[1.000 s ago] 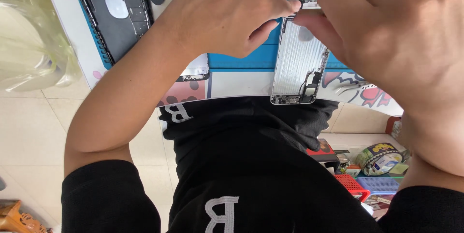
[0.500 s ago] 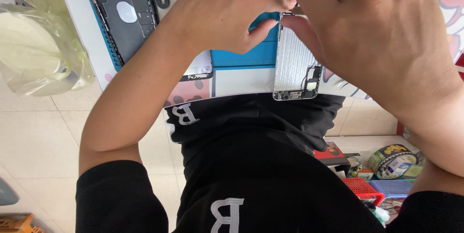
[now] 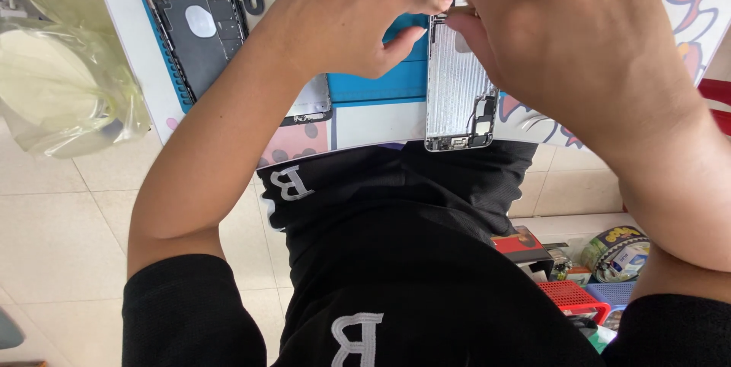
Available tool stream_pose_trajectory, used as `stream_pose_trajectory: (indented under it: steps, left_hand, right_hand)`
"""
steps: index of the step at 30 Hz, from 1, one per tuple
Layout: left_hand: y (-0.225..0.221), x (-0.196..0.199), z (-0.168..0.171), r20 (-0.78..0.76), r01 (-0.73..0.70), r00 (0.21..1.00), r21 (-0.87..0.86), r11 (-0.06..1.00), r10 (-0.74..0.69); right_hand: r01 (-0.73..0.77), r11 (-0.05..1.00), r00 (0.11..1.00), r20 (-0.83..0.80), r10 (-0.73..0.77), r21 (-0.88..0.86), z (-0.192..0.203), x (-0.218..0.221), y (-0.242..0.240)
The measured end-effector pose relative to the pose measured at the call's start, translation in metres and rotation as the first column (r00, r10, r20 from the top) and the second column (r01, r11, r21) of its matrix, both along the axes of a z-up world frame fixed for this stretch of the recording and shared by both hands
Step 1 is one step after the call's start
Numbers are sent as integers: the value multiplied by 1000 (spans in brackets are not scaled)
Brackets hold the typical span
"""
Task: Repairing a mobile phone chassis by removing and installing small internal components using a screwdriver.
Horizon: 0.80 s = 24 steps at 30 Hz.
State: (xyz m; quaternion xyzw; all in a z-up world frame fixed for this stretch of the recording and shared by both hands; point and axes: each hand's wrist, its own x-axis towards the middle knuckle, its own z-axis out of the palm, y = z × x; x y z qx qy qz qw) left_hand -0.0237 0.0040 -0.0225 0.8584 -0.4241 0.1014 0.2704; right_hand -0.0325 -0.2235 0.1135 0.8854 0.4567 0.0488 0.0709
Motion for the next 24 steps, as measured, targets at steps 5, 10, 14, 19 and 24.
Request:
stream_pose_trajectory:
  steps: [5, 10, 14, 19, 24]
  left_hand:
    - [0, 3, 2, -14, 18, 1000, -9, 1000, -18]
    - [0, 4, 5, -24, 28, 999, -25, 999, -28]
    - [1, 4, 4, -24, 26, 999, -39, 999, -27]
    - [2, 4, 8, -47, 29, 998, -50, 998, -31]
    - [3, 6, 7, -93, 44, 994, -86, 995, -52]
  right_hand:
    - [66, 998, 997, 34, -65, -18, 0, -2, 4]
    - [202, 964, 976, -51, -214, -173, -1, -4, 7]
    - [85, 996, 994, -63, -83, 27, -2, -7, 11]
    - [129, 992, 983, -135, -126, 12, 4, 0, 7]
    - [332, 793, 856, -516, -26, 510, -32, -3, -58]
